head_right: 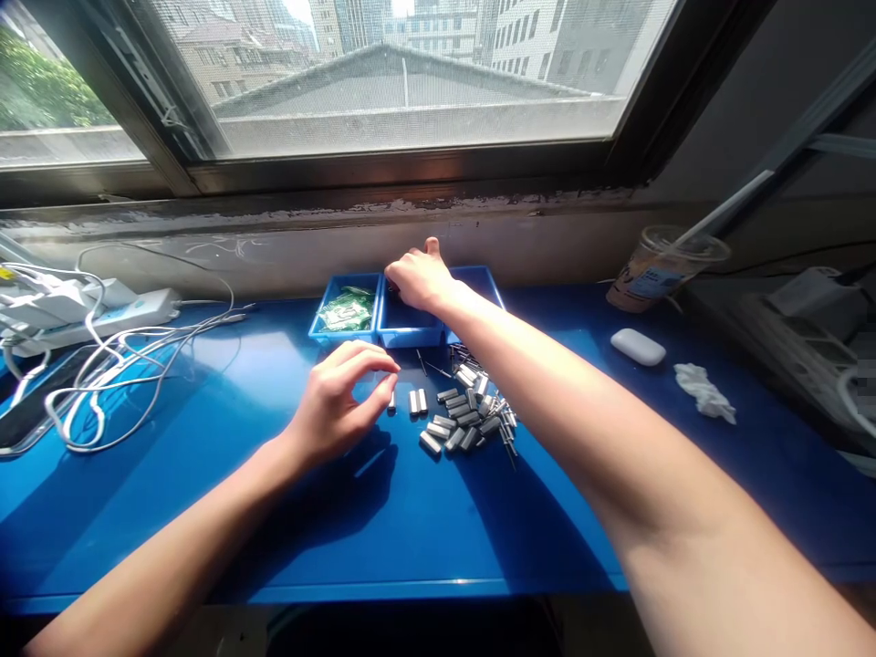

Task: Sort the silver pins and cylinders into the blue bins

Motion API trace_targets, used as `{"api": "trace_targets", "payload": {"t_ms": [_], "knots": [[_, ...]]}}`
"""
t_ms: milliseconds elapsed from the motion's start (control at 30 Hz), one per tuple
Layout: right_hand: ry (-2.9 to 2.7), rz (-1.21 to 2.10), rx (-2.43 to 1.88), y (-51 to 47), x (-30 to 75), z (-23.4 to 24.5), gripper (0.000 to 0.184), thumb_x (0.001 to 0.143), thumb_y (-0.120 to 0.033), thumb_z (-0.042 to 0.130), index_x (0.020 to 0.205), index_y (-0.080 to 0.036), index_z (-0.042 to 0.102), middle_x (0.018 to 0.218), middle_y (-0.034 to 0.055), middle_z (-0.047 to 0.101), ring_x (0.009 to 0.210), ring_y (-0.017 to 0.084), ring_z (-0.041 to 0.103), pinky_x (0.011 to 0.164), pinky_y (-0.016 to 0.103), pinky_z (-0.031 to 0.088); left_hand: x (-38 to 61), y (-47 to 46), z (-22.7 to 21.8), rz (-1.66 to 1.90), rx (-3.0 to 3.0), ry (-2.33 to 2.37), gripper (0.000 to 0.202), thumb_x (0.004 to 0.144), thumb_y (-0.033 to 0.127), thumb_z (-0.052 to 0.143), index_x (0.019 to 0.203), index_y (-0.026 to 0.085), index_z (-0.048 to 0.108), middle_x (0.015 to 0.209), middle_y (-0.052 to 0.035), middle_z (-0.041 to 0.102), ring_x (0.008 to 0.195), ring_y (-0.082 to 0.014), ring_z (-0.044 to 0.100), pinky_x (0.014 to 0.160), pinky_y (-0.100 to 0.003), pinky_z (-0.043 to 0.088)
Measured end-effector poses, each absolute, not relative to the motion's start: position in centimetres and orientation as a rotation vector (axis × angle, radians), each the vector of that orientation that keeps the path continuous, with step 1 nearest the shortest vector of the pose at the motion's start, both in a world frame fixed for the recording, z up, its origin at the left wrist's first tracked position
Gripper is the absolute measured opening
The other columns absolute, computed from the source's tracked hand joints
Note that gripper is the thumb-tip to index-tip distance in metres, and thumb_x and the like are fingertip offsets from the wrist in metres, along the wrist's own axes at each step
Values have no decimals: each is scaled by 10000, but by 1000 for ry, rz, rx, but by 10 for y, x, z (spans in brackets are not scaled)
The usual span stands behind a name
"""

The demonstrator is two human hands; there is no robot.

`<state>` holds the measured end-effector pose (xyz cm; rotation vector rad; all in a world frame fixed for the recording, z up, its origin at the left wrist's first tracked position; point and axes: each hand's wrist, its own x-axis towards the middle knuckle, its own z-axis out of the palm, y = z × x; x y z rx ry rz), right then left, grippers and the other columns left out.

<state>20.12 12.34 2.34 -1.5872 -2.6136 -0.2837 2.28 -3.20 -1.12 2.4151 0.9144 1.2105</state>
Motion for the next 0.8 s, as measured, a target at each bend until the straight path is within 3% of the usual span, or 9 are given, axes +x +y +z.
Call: {"api": "trace_targets", "payload": {"t_ms": [300, 467, 633, 800], "knots": [[-2616, -297, -1583, 125, 203, 20, 246, 876, -134, 600, 1074, -184, 736, 1045, 117, 770, 1074, 329, 642, 1055, 536, 246, 23, -33, -11, 1207, 2422, 892, 73, 974, 155, 621, 960, 174, 690, 978, -65, 707, 933, -209, 655, 845, -353, 545], [-2504, -313, -1545, 108, 211, 40, 250, 929, -241, 621, 1169, -180, 656, 953, 100, 730, 1026, 327, 623, 1039, 516, 261, 17, -31, -11, 1043, 2519, 928, 102, 995, 195, 598, 1045, 177, 684, 985, -56, 717, 821, -180, 662, 733, -311, 548], [-2334, -172, -1506, 41, 227, 54, 266, 1034, -390, 541, 1165, -172, 617, 983, 92, 703, 951, 272, 602, 931, 414, 368, 10, -31, -12, 640, 2798, 1023, 282, 999, 320, 620, 1250, 200, 661, 1181, -85, 705, 980, -242, 704, 772, -331, 580], [-2313, 165, -1295, -15, 246, 25, 233, 1021, -419, 583, 1019, -197, 654, 888, 46, 688, 804, 211, 599, 752, 338, 431, 8, -31, -13, 382, 2830, 1141, 544, 937, 521, 694, 1385, 222, 614, 1231, -92, 672, 1049, -288, 698, 823, -352, 593]]}}
